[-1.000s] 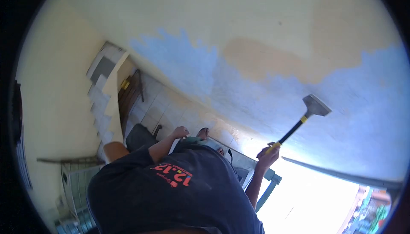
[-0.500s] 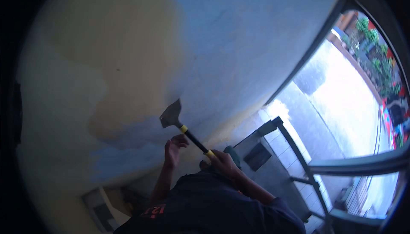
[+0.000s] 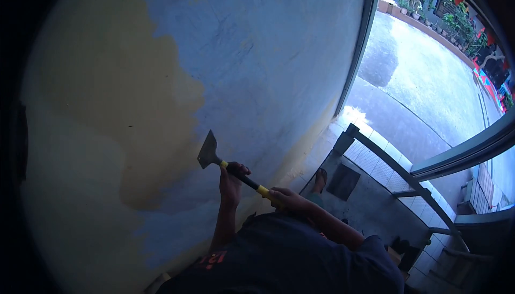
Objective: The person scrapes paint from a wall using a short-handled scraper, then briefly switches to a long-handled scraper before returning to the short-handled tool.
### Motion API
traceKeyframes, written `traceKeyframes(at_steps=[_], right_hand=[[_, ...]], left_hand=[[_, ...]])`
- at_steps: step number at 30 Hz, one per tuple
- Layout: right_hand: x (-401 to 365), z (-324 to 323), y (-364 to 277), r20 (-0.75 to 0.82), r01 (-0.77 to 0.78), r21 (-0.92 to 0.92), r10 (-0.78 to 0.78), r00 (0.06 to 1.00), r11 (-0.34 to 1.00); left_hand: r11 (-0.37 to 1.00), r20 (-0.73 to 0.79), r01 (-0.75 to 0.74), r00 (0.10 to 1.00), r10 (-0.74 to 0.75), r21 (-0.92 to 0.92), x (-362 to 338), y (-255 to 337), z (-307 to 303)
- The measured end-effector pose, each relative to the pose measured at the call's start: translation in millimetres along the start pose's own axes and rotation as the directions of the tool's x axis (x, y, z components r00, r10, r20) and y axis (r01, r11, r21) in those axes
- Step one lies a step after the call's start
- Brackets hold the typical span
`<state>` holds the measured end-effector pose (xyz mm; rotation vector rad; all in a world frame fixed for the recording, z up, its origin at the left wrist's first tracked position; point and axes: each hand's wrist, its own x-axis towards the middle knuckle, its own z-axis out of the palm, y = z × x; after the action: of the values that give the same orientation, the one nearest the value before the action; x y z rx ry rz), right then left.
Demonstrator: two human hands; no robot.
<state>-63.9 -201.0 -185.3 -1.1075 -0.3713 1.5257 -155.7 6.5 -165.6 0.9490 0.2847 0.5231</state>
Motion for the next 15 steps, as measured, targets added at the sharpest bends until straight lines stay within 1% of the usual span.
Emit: traceKeyframes(at_steps=[1, 3, 4, 5, 6, 7, 8, 9, 10, 11, 12, 13, 14, 15], right_hand=[[-0.6, -1.6, -0.6, 0.012, -0.007, 0.014, 0.006, 1.000, 1.000], [-0.4, -2.3, 0.8, -0.051, 0.047, 0.099, -0.042, 0.998, 0.994], [4.9, -0.3, 8.0, -0.128, 0.159, 0.033, -0.154, 0.980, 0.987], [6.6, 3.8, 6.9, -0.093, 0.142, 0.051, -0.137, 0.986, 0.988], [6.0, 7.5, -2.0, -0.119, 0.185, -0.149, -0.203, 0.972, 0.971], [7.1, 7.7, -8.5, -0.135, 0.220, -0.347, -0.281, 0.950, 0.912], [10.2, 9.3, -13.1, -0.115, 0.221, -0.339, -0.274, 0.955, 0.914], [13.1, 9.5, -17.1, -0.152, 0.211, -0.400, -0.291, 0.944, 0.892], [15.1, 9.0, -20.0, -0.191, 0.200, -0.460, -0.316, 0.929, 0.865], [15.5, 7.6, -21.2, -0.184, 0.203, -0.450, -0.313, 0.932, 0.870], [14.9, 6.7, -20.6, -0.200, 0.205, -0.436, -0.317, 0.927, 0.876], [14.6, 6.2, -20.4, -0.218, 0.208, -0.423, -0.322, 0.921, 0.882], [14.8, 5.9, -21.2, -0.206, 0.229, -0.368, -0.320, 0.925, 0.901], [14.6, 4.8, -23.1, -0.202, 0.235, -0.359, -0.321, 0.925, 0.903]], left_hand=[[1.000, 0.017, 0.000, 1.000, 0.000, -0.019, 3.2, -1.6, 2.5], [0.994, 0.034, 0.012, 0.999, -0.008, -0.110, 5.3, -3.7, 10.0], [0.992, 0.050, 0.014, 0.999, -0.008, -0.124, 7.0, -1.1, 13.5], [0.990, 0.065, 0.012, 0.998, -0.003, -0.138, 7.4, 3.5, 16.1], [0.993, 0.035, 0.000, 0.999, 0.004, -0.117, 8.2, 9.0, 16.3], [0.999, 0.062, -0.023, 0.998, 0.025, -0.035, 11.5, 11.3, 16.1], [0.998, 0.095, -0.044, 0.995, 0.040, 0.043, 14.6, 15.8, 16.7], [0.997, 0.082, -0.047, 0.996, 0.042, 0.055, 16.2, 19.8, 18.5], [0.980, 0.025, -0.030, 0.999, 0.026, 0.197, 17.6, 23.6, 20.5], [0.943, -0.035, 0.000, 0.999, 0.013, 0.334, 18.6, 25.6, 20.7], [0.891, -0.115, 0.006, 0.992, 0.051, 0.453, 19.2, 26.2, 19.2], [0.886, -0.122, 0.016, 0.991, 0.046, 0.464, 13.3, 28.4, 19.0], [0.823, -0.259, -0.011, 0.947, 0.192, 0.568, 2.8, 31.1, 20.9], [0.745, -0.363, -0.020, 0.865, 0.347, 0.666, -7.8, 33.5, 21.1]])
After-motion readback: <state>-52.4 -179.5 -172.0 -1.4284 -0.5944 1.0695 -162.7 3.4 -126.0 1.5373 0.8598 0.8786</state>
